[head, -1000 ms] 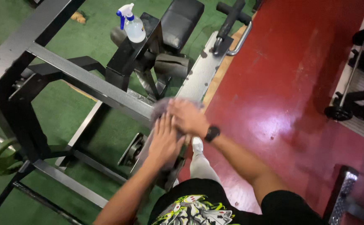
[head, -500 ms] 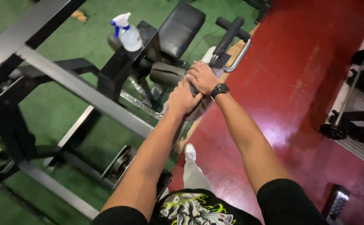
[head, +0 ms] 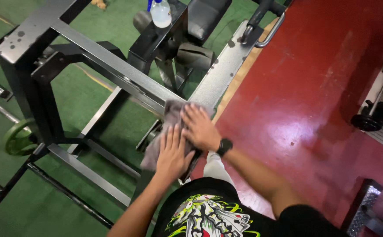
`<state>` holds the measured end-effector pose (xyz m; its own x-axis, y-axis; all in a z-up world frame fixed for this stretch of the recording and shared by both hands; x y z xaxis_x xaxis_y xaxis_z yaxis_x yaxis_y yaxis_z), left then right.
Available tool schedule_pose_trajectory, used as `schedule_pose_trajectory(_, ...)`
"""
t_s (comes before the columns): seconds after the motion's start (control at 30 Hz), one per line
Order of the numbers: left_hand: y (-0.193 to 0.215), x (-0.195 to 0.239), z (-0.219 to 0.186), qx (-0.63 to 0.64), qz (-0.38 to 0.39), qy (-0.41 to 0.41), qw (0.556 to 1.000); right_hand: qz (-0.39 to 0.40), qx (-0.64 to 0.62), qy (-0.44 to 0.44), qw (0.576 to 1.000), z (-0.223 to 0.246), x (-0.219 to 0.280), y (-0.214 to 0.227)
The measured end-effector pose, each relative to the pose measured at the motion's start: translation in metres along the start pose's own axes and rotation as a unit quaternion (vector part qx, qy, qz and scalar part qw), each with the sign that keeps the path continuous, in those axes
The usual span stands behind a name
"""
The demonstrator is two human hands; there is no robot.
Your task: The person wipes the metal frame of a gym machine using a grey cloth. The camera is shaky throughout the video, but the person continues to wipe the equipment with both hands.
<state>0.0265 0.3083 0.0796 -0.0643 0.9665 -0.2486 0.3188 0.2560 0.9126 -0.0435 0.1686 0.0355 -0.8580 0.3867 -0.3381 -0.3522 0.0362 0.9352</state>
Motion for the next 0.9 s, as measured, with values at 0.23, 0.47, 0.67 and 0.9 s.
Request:
schedule_pose_trajectory(0.23,-0.015,-0.018,-0.002,-0.023,-0.027,-0.007,0.999,0.035,-0.029,0.012,0.999,-0.020,0.002,-0.014)
schedule_pose_trajectory(0.47,-0.127,-0.203,-0.009,0.022,0.017,0.014,1.000,-0.017,0.046,-0.001,0.999,-0.203,-0.057,-0.019)
schedule_pose_trajectory(0.67,-0.149,-0.303,-0.020,0.004,-0.023,0.048,0.999,0.020,0.088,-0.076,0.993,-0.316,-0.085,-0.047)
schedule_pose_trajectory(0.9,-0.146,-0.303,-0.010,0.028,-0.016,0.037,0.999,0.053,0.121,-0.109,0.985,-0.316,-0.090,-0.052)
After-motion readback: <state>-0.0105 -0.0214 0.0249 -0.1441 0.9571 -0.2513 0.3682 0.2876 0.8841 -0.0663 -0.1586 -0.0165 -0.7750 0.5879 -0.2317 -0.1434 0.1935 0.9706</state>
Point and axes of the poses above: each hand's wrist, its own x-axis away from the middle knuckle, its own y-axis out of the back of the hand, z = x × y, the point moved 6 cm from there along -x, towards the middle knuckle, and after that the axes turned 10 degrees about x, right-handed, at the moved point
